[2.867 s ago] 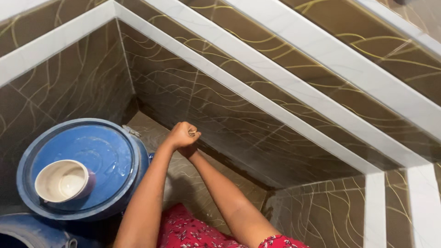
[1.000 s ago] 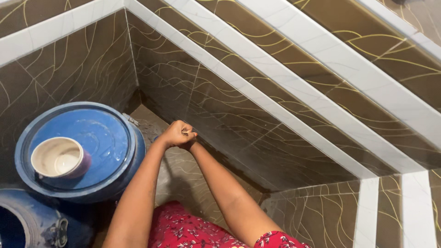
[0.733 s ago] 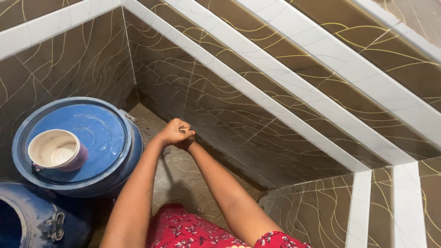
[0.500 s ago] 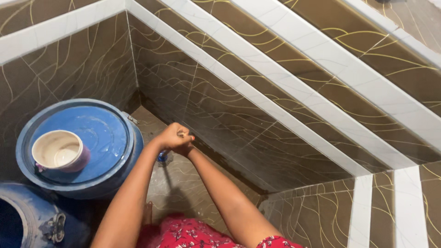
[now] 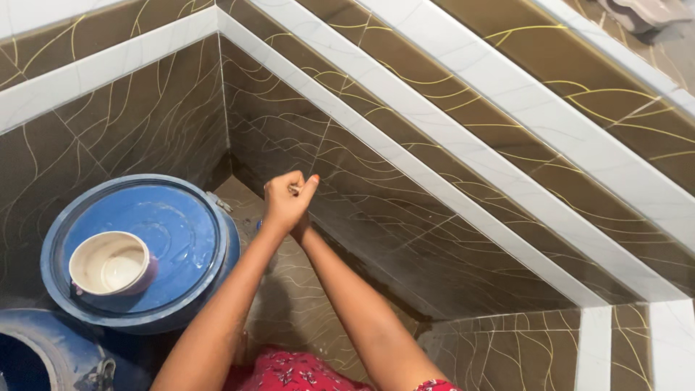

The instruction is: The person uses a plunger on a floor drain by hand and then rinses a mop in a bucket of water.

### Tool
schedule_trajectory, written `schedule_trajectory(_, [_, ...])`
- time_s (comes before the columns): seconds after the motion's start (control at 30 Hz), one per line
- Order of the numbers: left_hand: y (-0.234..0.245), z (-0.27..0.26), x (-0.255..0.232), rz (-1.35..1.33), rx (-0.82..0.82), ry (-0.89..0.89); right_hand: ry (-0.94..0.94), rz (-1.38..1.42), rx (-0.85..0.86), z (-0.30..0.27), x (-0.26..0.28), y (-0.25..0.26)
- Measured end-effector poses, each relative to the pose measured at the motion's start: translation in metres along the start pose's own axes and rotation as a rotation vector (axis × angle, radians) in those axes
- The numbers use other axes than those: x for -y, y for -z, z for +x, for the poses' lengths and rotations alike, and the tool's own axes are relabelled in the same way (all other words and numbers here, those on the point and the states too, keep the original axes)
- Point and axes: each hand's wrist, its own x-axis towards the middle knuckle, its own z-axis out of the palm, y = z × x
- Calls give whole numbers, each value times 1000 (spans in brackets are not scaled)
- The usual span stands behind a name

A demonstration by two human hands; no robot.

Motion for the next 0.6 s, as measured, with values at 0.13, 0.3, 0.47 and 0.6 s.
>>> schedule_trajectory(0.13, [8, 24, 8, 32, 75, -100, -163, 564, 89, 37, -3, 5])
schedule_trajectory(0.3, [17, 27, 75, 111, 317, -44, -247, 157, 208, 38, -35, 9])
schedule_trajectory(0.47, [11, 28, 154, 79, 541, 18, -334, 555, 79, 26, -63, -14])
schedule_trajectory(0.6, [20, 28, 158, -89, 570, 14, -260, 247, 220, 26, -66, -12])
